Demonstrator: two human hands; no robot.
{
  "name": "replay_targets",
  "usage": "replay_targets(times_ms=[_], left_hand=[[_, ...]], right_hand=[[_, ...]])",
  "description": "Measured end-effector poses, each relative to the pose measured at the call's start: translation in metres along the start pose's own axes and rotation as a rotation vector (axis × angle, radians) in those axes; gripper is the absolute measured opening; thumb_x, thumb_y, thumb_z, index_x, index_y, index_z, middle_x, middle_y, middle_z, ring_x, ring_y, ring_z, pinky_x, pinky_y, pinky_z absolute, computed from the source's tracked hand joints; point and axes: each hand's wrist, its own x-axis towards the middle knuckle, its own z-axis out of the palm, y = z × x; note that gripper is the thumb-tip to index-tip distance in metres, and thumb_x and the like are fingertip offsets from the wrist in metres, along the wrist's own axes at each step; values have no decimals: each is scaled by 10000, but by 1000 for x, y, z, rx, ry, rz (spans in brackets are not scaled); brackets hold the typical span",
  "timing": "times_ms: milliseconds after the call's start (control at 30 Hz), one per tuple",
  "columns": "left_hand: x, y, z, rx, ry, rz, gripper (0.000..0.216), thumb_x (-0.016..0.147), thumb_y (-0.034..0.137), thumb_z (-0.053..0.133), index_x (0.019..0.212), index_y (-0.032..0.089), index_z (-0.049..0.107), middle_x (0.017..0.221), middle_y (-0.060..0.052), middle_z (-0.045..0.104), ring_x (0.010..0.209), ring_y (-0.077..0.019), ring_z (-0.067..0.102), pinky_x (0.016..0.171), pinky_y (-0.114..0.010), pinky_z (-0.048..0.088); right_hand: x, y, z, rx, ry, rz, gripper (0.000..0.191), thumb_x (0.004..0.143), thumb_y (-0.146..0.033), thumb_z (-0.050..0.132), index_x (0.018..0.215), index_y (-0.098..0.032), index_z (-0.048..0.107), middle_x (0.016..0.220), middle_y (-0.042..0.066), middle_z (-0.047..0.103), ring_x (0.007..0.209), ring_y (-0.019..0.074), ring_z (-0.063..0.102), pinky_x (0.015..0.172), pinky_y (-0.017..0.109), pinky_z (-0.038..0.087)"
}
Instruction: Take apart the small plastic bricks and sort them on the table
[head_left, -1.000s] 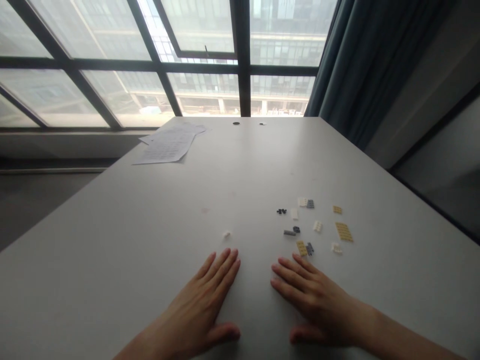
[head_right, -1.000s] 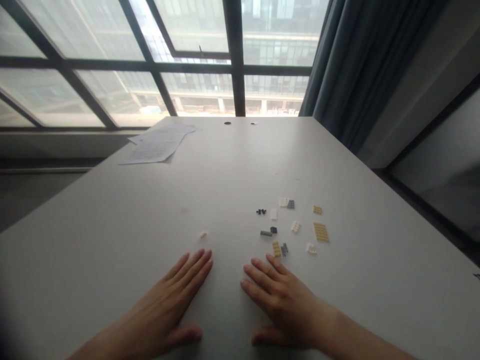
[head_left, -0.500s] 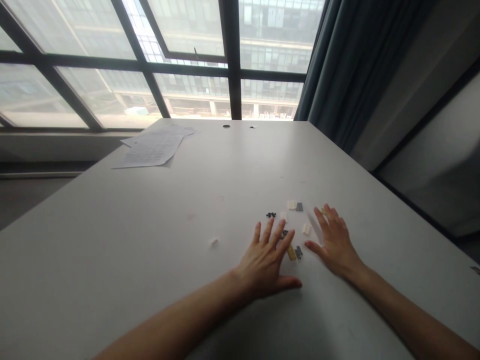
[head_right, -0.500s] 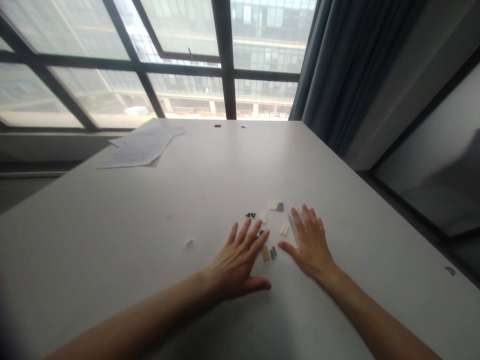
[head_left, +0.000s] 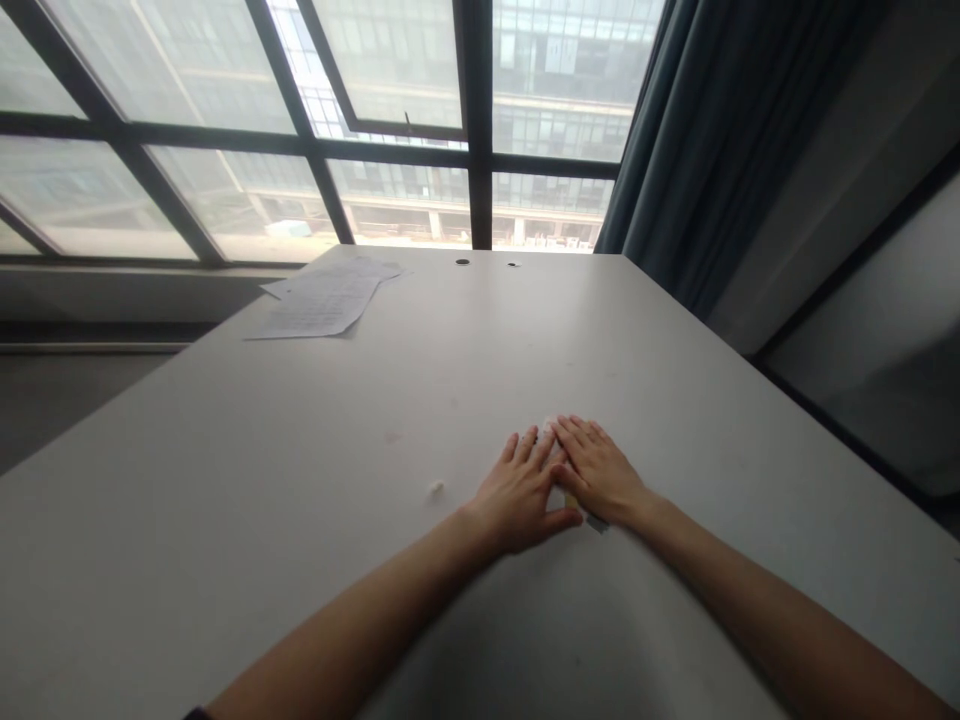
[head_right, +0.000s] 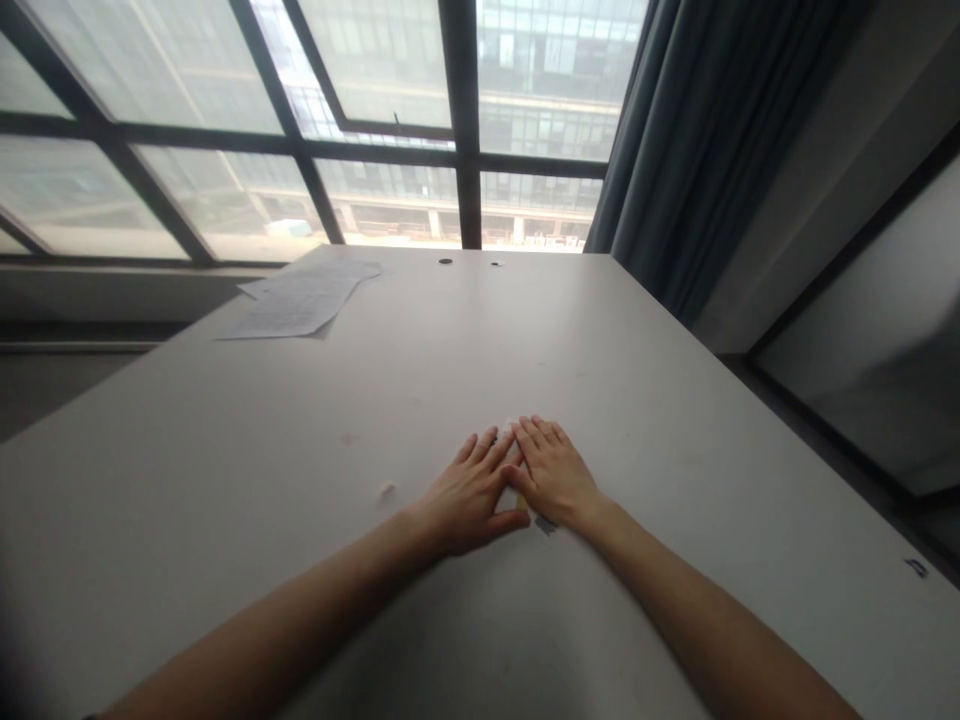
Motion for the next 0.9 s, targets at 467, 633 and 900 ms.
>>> replay_targets(times_ms=[467, 633, 900], left_hand=[[-137, -26, -25, 123, -20, -171, 903, 852, 583, 510, 1511, 177, 45, 1564, -152, 140, 1433, -327, 150, 1152, -505, 200], [-164, -35, -35, 180, -8, -133, 788, 866, 640, 435, 1499, 247, 177, 1549, -97, 239, 1425, -340, 173, 1154, -561, 108], [-166, -61, -31, 77, 44, -258, 906, 807, 697, 479, 1504, 225, 145, 1570, -125, 147, 1435, -360, 104, 1138, -553, 178]], right_hand=[[38, -116, -2, 320, -127, -384, 812, 897, -666, 343, 1459, -80, 300, 1510, 167, 314, 1415, 266, 231, 1178, 417, 128], [21, -85, -28, 411, -251, -433, 924, 812, -711, 475, 1499, -153, 207, 1544, 139, 242, 1432, 269, 178, 1163, 440, 175], [-41, -53, -17, 176, -222, -464, 1087, 656, -790, 573, 1506, -232, 191, 1575, 147, 109, 1429, 387, 83, 1141, 569, 124]])
